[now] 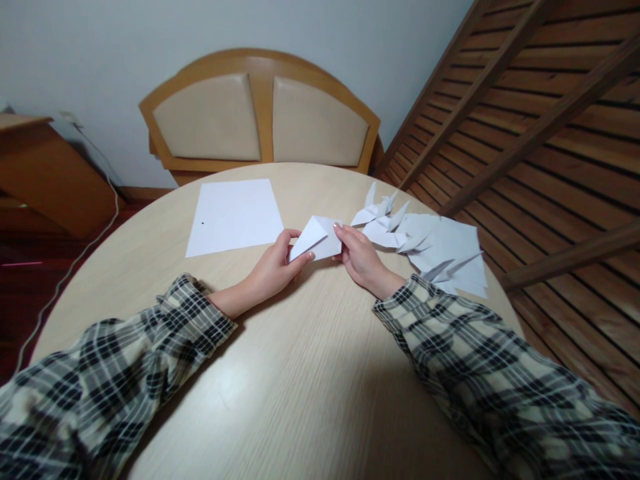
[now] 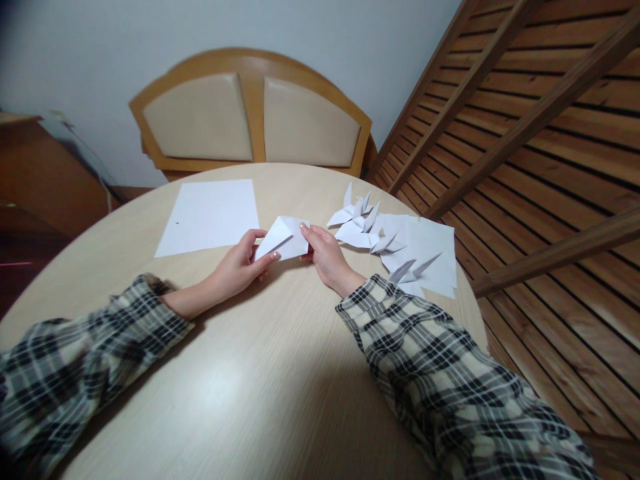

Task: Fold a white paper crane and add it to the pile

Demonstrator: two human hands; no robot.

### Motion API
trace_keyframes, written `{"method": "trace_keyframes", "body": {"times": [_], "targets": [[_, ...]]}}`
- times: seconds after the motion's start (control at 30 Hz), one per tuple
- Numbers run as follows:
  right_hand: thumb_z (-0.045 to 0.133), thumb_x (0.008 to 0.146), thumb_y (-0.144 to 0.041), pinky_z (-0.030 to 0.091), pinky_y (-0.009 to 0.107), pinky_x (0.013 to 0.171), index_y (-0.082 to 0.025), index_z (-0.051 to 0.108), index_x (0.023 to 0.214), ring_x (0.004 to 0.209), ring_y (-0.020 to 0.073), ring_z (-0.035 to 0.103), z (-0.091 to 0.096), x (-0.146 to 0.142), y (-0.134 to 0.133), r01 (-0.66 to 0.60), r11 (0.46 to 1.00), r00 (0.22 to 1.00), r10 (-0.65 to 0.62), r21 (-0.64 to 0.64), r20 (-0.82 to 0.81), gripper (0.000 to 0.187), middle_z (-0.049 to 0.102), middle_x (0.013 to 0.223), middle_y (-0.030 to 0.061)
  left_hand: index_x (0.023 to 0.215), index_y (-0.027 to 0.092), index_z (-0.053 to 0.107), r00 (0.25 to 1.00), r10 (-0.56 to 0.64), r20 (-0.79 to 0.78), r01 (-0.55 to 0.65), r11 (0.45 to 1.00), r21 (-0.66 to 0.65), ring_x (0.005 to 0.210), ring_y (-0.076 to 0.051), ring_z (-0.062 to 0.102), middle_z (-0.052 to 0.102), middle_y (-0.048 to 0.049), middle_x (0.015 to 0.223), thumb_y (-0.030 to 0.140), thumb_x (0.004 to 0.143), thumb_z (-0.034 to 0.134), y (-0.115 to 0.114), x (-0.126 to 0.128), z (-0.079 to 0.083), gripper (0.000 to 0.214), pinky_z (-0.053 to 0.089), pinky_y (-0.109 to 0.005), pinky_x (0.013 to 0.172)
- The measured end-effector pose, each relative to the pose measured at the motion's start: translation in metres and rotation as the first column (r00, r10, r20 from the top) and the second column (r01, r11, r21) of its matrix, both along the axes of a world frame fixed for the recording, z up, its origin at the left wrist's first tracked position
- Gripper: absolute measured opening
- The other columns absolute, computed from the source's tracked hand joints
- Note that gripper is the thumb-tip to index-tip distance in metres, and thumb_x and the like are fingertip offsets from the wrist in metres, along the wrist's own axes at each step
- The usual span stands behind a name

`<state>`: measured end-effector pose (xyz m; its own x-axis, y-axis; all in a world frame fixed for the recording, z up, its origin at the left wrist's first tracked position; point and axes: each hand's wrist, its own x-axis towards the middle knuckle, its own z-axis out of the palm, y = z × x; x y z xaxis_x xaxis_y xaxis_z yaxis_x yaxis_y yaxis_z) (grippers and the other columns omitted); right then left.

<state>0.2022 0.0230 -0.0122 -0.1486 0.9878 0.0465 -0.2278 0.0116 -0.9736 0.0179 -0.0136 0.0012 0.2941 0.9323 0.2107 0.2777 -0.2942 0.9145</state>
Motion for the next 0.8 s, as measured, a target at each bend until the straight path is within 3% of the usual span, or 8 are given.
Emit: {"method": "trace_keyframes", "body": {"times": [0.1,0.2,0.3,0.4,0.53,0.67,0.8], "targets": [[0.067,0.074,-0.051,0.037,0.023,0.048,-0.019,0.057,0.082,0.061,0.0113,0.048,0.0010,0.0002,-0.0010,-0.009,1.000,1.000,0.009,-0.006,-0.021,0.034,0.053,0.069,-0.0014,0.103,0.017,0.051,0.999,0.027,0.020,-0.028,0.999,0.028,0.050,-0.011,0.047,0.052,0.0032,0.059,0.037,0.092,0.050,0.0029,-0.0021,-0.0008,0.023,0.036,-0.023,0.048],[0.067,0.073,-0.052,0.038,0.023,0.048,-0.019,0.056,0.082,0.061,0.0111,0.048,0.0011,0.0006,-0.0015,-0.007,1.000,1.000,0.007,-0.015,-0.012,0.036,0.054,0.070,-0.0012,0.082,0.018,0.051,0.995,0.050,0.085,-0.050,0.999,-0.001,0.051,-0.011,0.049,0.052,0.0011,0.059,0.043,0.095,0.041,0.0049,-0.0027,0.0001,0.030,0.038,-0.024,0.049],[0.065,0.073,-0.056,0.037,0.023,0.048,-0.020,0.055,0.084,0.061,0.0114,0.048,-0.0003,0.0010,-0.0007,0.007,1.000,1.000,-0.007,-0.019,-0.001,0.039,0.053,0.071,-0.0011,0.069,0.018,0.051,0.990,0.082,0.118,-0.083,0.997,0.003,0.052,-0.011,0.047,0.051,0.0008,0.057,0.044,0.093,0.045,0.0053,-0.0026,0.0031,0.035,0.037,-0.024,0.049],[0.064,0.074,-0.058,0.038,0.024,0.051,-0.020,0.055,0.085,0.063,0.0122,0.047,-0.0020,0.0009,0.0010,0.031,1.000,0.999,-0.031,-0.005,-0.007,0.040,0.052,0.072,-0.0008,0.061,0.017,0.053,0.995,0.000,0.097,0.004,0.999,-0.040,0.050,-0.010,0.043,0.049,0.0022,0.053,0.042,0.087,0.055,0.0038,-0.0024,0.0056,0.036,0.035,-0.023,0.047],[0.063,0.076,-0.052,0.041,0.025,0.056,-0.022,0.051,0.087,0.066,0.0127,0.048,-0.0026,0.0001,0.0016,0.067,0.997,0.998,-0.068,0.039,0.014,0.034,0.052,0.075,-0.0009,0.066,0.014,0.060,0.975,-0.184,0.121,0.208,0.951,-0.231,0.048,-0.009,0.049,0.057,0.0002,0.055,0.033,0.077,0.068,0.0012,-0.0007,0.0065,0.024,0.039,-0.022,0.047],[0.066,0.075,-0.035,0.039,0.022,0.052,-0.029,0.044,0.104,0.064,0.0113,0.049,-0.0015,-0.0002,-0.0019,0.111,0.991,0.994,-0.110,0.076,-0.013,0.038,0.052,0.079,-0.0038,0.080,0.011,0.059,0.967,-0.074,0.242,0.156,0.927,-0.341,0.048,-0.010,0.057,0.061,-0.0013,0.061,0.024,0.079,0.065,0.0020,0.0013,0.0062,0.014,0.049,-0.024,0.051],[0.062,0.080,-0.035,0.041,0.020,0.046,-0.030,0.046,0.105,0.064,0.0106,0.051,0.0003,-0.0005,-0.0079,0.008,0.991,0.996,-0.019,0.133,0.082,0.031,0.053,0.087,-0.0027,0.090,0.013,0.052,0.927,0.024,0.374,0.122,0.924,-0.362,0.046,-0.011,0.060,0.061,-0.0005,0.061,0.022,0.086,0.058,0.0057,0.0010,0.0027,0.011,0.054,-0.026,0.052]]}}
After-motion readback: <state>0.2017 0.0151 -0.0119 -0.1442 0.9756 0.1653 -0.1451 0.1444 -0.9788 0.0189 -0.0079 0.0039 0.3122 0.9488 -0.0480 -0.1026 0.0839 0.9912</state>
